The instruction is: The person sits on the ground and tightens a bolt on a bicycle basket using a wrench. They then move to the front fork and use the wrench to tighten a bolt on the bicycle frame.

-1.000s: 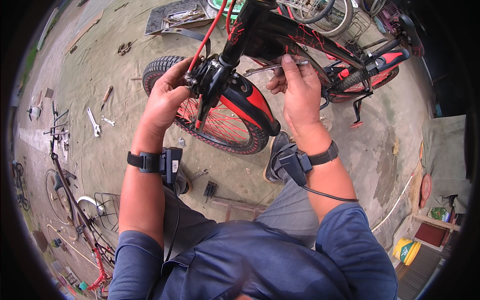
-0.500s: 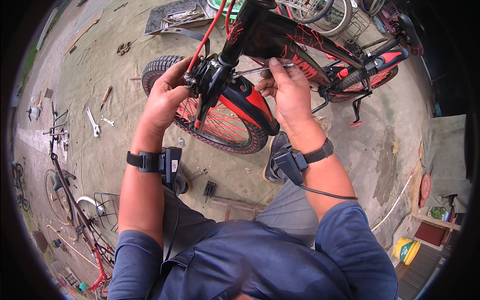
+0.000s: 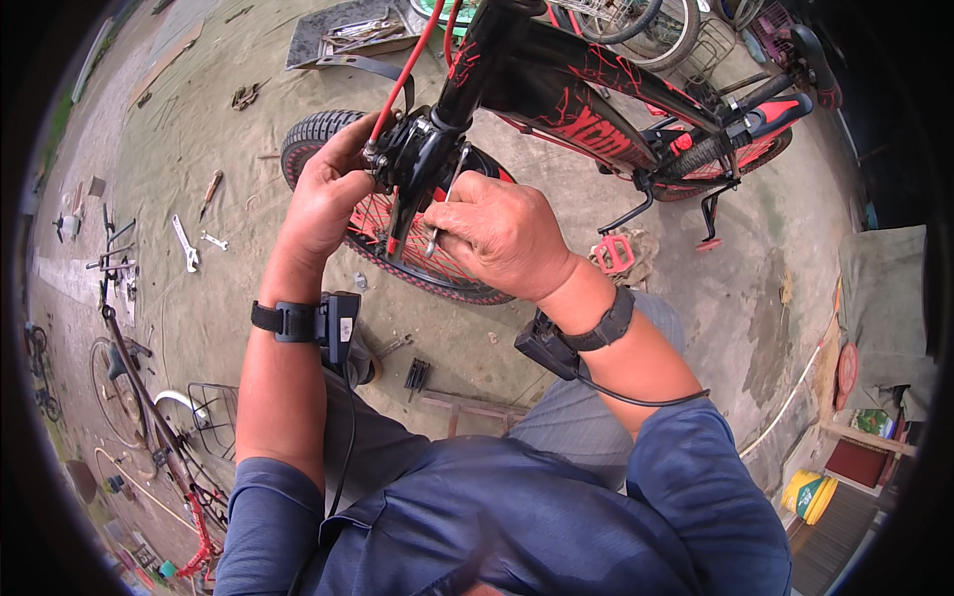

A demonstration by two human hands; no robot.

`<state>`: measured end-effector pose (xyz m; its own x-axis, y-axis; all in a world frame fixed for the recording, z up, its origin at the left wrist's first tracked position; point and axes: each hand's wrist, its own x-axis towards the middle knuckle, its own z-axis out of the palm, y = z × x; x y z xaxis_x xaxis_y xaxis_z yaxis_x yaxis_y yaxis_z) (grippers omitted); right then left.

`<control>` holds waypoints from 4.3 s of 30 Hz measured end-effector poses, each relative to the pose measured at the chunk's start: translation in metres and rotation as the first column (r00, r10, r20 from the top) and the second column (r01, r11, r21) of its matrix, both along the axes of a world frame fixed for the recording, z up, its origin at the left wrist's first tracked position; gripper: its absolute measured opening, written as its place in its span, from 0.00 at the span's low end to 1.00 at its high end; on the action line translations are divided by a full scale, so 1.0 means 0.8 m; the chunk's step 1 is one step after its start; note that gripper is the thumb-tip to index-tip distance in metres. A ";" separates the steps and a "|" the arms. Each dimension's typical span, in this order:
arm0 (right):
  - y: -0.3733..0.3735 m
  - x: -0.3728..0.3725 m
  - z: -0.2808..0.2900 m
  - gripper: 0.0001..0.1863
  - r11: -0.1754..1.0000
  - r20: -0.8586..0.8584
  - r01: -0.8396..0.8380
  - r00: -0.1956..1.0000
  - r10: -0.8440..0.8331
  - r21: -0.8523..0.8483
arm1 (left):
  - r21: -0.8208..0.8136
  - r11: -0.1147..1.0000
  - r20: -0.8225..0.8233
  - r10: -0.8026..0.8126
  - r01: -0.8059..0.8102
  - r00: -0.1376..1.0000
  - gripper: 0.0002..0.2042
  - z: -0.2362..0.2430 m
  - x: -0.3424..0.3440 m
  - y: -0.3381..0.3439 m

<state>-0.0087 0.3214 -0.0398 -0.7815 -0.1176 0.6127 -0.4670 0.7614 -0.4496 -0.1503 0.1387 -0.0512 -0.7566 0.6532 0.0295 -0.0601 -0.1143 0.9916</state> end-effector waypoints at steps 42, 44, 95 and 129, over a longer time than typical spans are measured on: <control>0.066 -0.014 -0.015 0.09 -0.133 0.365 0.380 0.923 0.125 -0.915 | -0.055 0.998 -0.015 -0.006 0.005 1.000 0.37 0.004 0.001 0.001; 0.066 -0.015 -0.019 0.09 -0.197 0.337 0.363 0.929 0.152 -0.911 | -0.055 0.998 -0.016 -0.005 0.004 1.000 0.37 0.003 0.001 0.001; 0.040 -0.032 -0.024 0.19 0.907 0.388 0.365 0.882 -0.266 -0.208 | -0.064 0.998 -0.020 -0.028 0.027 0.999 0.36 0.004 0.001 -0.001; 0.035 -0.051 -0.032 0.10 0.913 0.306 0.374 0.899 -0.313 -0.164 | -0.054 0.998 0.007 -0.017 0.017 1.000 0.36 0.000 0.000 -0.001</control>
<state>-0.0498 0.3497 -0.0654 -0.8864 0.2977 0.3544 -0.0327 0.7235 -0.6895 -0.1505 0.1377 -0.0512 -0.7455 0.6665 -0.0112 -0.0683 -0.0597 0.9959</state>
